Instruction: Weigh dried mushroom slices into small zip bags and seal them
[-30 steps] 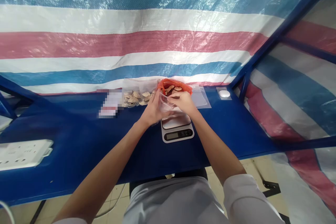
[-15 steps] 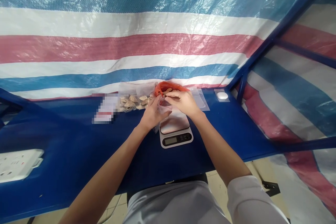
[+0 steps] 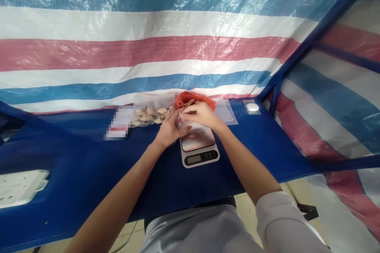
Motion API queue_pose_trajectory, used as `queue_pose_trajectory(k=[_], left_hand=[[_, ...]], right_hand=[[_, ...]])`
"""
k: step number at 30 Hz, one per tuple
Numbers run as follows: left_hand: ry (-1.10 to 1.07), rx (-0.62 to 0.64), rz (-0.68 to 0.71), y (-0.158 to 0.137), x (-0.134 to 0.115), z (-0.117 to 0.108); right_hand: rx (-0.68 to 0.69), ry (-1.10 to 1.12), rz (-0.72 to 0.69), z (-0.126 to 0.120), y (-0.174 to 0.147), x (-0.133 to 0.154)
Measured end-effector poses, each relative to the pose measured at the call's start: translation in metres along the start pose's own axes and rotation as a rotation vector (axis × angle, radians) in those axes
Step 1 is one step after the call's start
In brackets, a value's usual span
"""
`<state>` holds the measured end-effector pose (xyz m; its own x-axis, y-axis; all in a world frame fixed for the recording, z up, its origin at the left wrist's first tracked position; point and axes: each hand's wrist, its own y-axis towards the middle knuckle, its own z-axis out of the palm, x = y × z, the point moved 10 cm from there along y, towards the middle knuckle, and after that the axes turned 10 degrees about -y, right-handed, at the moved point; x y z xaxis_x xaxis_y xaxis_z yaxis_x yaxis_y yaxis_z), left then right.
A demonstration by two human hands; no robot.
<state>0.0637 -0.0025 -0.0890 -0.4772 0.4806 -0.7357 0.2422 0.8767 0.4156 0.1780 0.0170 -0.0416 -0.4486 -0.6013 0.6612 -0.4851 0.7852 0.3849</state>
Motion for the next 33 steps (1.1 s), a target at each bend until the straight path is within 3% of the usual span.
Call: queue_pose_trajectory(k=[3, 12, 17, 24, 28, 33], left_hand=[[0.003, 0.004, -0.002, -0.002, 0.003, 0.000], [-0.042, -0.028, 0.047, 0.014, -0.018, 0.000], [-0.048, -0.081, -0.001, 0.019, -0.014, -0.005], [-0.078, -0.137, -0.016, 0.022, -0.011, -0.013], [-0.051, -0.140, 0.022, 0.022, -0.012, -0.013], [-0.075, -0.144, 0.063, 0.021, -0.011, -0.017]], right_hand=[[-0.015, 0.161, 0.034, 0.000, 0.000, -0.008], [-0.003, 0.231, 0.103, 0.005, 0.002, -0.015], [-0.050, 0.266, 0.147, -0.013, 0.000, -0.032], [-0.042, -0.122, 0.216, -0.044, 0.008, -0.061], [0.044, -0.418, 0.246, -0.034, 0.017, -0.074], [0.121, -0.538, 0.244, -0.019, 0.022, -0.085]])
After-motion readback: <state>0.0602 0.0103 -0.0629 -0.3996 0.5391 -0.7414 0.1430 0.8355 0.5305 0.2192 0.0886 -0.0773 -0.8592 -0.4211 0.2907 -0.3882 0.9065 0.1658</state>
